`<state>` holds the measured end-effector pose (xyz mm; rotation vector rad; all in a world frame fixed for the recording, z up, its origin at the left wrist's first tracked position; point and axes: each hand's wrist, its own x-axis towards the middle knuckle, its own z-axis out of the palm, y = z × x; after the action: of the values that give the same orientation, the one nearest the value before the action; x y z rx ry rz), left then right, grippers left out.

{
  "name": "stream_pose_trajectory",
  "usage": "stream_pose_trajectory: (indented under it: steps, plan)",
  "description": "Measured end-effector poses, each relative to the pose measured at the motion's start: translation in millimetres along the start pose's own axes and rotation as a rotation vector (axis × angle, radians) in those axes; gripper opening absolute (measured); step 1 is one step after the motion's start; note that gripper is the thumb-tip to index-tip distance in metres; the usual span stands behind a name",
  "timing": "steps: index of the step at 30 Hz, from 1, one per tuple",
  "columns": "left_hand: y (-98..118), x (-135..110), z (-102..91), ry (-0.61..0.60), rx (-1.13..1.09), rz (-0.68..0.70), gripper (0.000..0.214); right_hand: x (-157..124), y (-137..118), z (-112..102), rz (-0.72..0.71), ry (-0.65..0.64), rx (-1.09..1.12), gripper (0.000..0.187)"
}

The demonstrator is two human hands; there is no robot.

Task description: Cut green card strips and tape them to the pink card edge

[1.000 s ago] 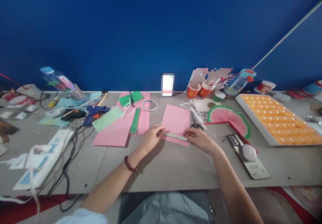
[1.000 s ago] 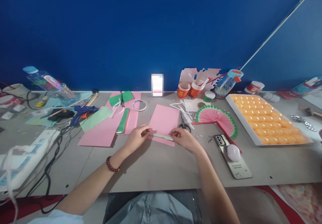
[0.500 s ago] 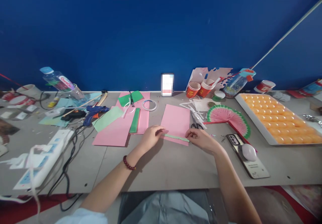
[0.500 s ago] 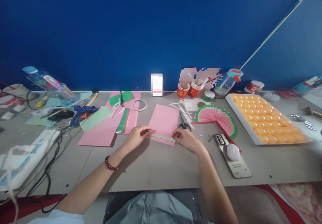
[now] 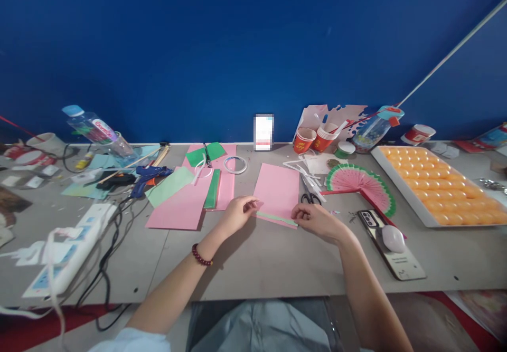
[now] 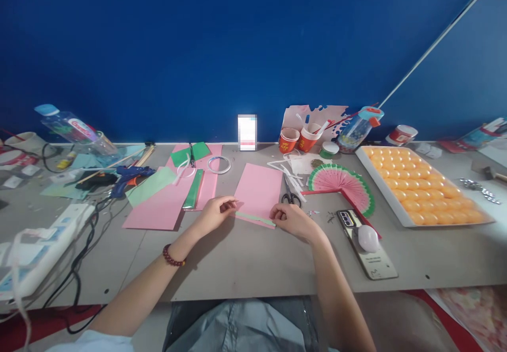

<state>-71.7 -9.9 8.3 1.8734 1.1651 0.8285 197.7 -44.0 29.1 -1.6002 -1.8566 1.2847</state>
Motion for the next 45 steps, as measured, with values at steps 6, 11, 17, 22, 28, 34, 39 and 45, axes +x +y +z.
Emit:
stream_pose_trajectory:
  steps: [6,11,17,22,28,34,39,45]
  plan:
    - [0,0,0.0,-0.008,-0.012,-0.004,0.022,0,-2,-1,-0.013,-0.003,-0.045,0.013]
    - [0,0,-0.5,-0.008,0.004,0.002,0.022,0,-3,-2,0.001,-0.015,-0.050,0.013]
    - [-2,0,1.1,0.011,0.033,0.028,0.020,1,-1,0,0.004,-0.009,-0.045,0.013]
    - [-3,-1,1.4,0.003,0.116,0.044,0.020,1,-3,-1,0.005,-0.011,-0.061,0.012]
    - [11,-7,2.8,0.023,0.493,0.238,0.029,-1,-6,-1,0.014,-0.015,-0.052,0.011]
    - [46,-25,23.7,-0.225,0.606,0.407,0.023,0,-6,0,0.004,-0.011,-0.068,0.012]
    - [57,-37,38.7,-0.247,0.604,0.409,0.035,0,-8,0,0.009,-0.007,-0.074,0.012]
    - [55,-40,43.2,-0.255,0.717,0.375,0.040,-1,-7,0,0.007,-0.018,-0.086,0.012]
